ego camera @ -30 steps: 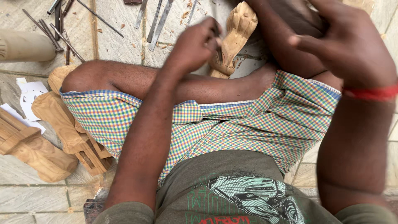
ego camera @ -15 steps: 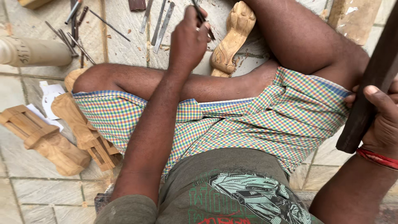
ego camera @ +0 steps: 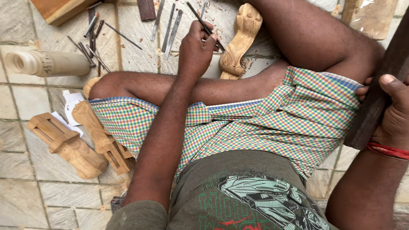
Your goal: The person is carving a wooden piece using a chisel and mallet while sitting on the floor. They repeatedly strike the chisel to shape the wood, occasionally adjusting the tool and the workpiece.
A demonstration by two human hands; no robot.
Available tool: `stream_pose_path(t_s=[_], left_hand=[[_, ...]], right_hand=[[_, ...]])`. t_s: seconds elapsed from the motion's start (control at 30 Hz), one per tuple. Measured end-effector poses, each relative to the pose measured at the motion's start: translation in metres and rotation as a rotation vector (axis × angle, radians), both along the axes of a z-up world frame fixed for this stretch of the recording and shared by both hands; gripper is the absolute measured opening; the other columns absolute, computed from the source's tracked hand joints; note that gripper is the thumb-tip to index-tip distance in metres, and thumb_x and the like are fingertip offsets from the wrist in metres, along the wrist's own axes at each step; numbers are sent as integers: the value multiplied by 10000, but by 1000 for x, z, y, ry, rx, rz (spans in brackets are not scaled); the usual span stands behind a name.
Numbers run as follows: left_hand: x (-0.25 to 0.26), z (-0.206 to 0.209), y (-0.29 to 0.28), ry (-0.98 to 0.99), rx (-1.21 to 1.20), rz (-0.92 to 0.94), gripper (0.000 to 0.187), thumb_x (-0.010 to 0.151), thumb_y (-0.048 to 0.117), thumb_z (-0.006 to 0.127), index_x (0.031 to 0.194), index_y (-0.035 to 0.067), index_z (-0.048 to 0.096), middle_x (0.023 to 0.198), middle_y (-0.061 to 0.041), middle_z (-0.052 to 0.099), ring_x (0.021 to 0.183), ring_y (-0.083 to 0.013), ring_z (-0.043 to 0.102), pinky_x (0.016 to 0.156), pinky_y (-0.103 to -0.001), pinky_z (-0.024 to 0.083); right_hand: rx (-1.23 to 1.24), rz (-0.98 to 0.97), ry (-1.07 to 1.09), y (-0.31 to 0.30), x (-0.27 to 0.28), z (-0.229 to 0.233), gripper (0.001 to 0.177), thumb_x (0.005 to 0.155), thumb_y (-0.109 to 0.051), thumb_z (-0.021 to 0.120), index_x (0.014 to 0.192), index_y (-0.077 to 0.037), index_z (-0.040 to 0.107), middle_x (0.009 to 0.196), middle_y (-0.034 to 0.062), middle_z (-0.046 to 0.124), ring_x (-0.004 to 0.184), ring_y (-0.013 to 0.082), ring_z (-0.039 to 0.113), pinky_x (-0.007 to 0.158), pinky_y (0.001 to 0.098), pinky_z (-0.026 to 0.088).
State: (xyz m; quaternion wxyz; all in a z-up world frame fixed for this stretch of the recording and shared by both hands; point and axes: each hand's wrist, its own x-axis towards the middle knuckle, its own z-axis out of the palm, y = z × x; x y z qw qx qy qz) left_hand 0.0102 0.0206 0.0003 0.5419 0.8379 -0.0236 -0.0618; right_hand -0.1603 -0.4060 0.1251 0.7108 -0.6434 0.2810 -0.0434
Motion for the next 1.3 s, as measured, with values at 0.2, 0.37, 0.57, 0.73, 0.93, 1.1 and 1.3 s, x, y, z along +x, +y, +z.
stream_pose_path(t_s=[0.2,0.37,0.57,0.73,0.93,1.1,1.3], left_hand=[[-1,-1,1,143,-98,-46,206,1061,144,576,1238,75,497,1080,-109,757,813,-159,830,705,-281,662],[-1,-12,-4,-150,49,-6,235,1069,97,573,1269,67,453,1055,-143,759,862,-191,817,710,-277,696],[-6,-13,-2,6,13,25,242,1060,107,568,1253,52,433,998,-129,761,809,-178,826,657,-274,693],[-21,-13,-12,18,-89,115,222,1059,97,552,1230,35,425,984,-131,752,792,-179,831,643,-275,700],[-25,-13,-14,-47,-70,170,215,1058,97,564,1218,34,435,962,-127,732,779,-177,823,636,-283,685],[-30,-12,-21,-11,-97,212,202,1058,106,561,1209,42,442,961,-130,727,760,-181,830,612,-294,682],[-36,-9,-26,-43,-42,232,222,1067,95,538,1232,43,400,990,-174,701,794,-231,821,598,-314,702]], right_hand=[[27,-5,35,-17,-9,-18,251,1107,-210,653,1123,40,634,989,189,720,871,212,658,912,299,558],[-25,9,30,-17,-10,-21,244,1106,-216,656,1115,26,631,975,183,716,867,209,659,898,302,570],[-46,-5,35,-19,-12,-25,246,1118,-233,657,1122,12,632,983,175,719,866,198,655,886,286,563],[-26,-12,45,-25,-12,-29,259,1146,-241,649,1133,16,622,999,182,714,866,197,643,896,278,554],[-100,-7,43,-18,-8,-22,250,1121,-236,658,1138,11,633,984,166,718,856,195,654,873,287,561],[-109,-27,41,7,0,-4,255,1106,-190,666,1140,60,628,980,161,709,861,210,668,869,300,559],[-343,106,-69,78,29,43,389,1022,-103,712,1373,27,606,1022,88,686,805,180,691,811,323,589]])
